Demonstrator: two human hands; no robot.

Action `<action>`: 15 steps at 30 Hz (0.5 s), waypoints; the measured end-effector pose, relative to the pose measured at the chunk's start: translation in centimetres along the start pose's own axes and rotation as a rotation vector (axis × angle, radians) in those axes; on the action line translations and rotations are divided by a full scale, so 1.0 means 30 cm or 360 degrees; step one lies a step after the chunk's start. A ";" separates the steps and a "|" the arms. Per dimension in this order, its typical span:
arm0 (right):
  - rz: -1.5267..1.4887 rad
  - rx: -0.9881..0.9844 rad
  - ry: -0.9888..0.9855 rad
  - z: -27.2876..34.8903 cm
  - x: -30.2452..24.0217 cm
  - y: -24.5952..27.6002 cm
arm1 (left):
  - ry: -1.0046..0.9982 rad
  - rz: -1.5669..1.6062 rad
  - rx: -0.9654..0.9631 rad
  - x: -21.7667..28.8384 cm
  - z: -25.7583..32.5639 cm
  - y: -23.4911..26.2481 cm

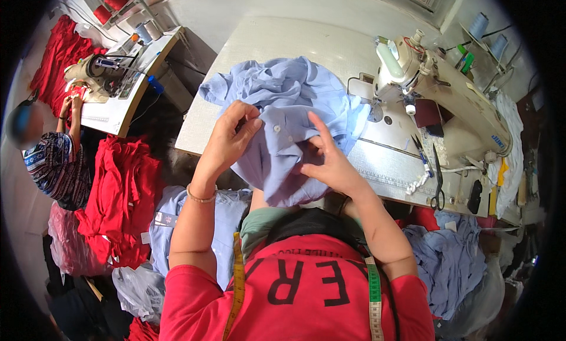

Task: The person picks up a light-blue shirt from a pile, lays it flat on a table, fastens several buttons, and uses small shears to trim a loose thread near the collar.

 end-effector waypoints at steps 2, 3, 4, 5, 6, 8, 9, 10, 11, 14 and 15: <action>-0.0025 -0.0122 0.0092 -0.058 -0.016 -0.059 | -0.0031 0.0005 -0.0063 0.021 -0.013 0.020; -0.0442 -0.0112 -0.0088 -0.074 -0.029 -0.088 | -0.0028 0.0018 -0.0120 0.011 -0.017 0.018; -0.0496 -0.0109 -0.0075 -0.089 -0.032 -0.087 | 0.0036 0.0031 -0.0129 -0.002 -0.015 0.029; -0.0547 -0.0098 -0.0065 -0.099 -0.030 -0.077 | 0.0097 0.0053 -0.0142 -0.014 -0.016 0.033; -0.0597 -0.0086 -0.0055 -0.105 -0.034 -0.071 | 0.0157 0.0076 -0.0156 -0.027 -0.017 0.037; -0.0755 -0.0063 -0.0023 -0.080 -0.047 -0.063 | 0.0182 0.0184 -0.0171 -0.069 0.000 0.044; -0.0804 -0.0088 -0.0060 -0.061 -0.040 -0.052 | 0.0201 0.0243 -0.0180 -0.097 0.016 0.042; -0.0854 -0.0113 -0.0095 -0.040 -0.034 -0.040 | 0.0219 0.0302 -0.0190 -0.112 0.028 0.034; -0.0790 -0.0187 -0.0169 -0.014 -0.021 -0.035 | 0.0326 0.0291 -0.0219 -0.131 0.045 0.017; -0.0450 -0.0072 -0.0542 0.078 -0.035 -0.004 | 0.0283 0.0185 -0.0175 -0.133 0.077 0.009; -0.0548 -0.0050 -0.0516 0.106 -0.038 0.013 | 0.0291 0.0228 -0.0165 -0.137 0.089 0.013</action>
Point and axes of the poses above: each hand's wrist, its own z-axis away from the middle knuckle, its own y-axis out of the back of the hand, x = y × z, the point moved 8 cm from there along -z, towards the middle knuckle, and after that the axes turned 13 degrees about -z, right-handed, at the moved point
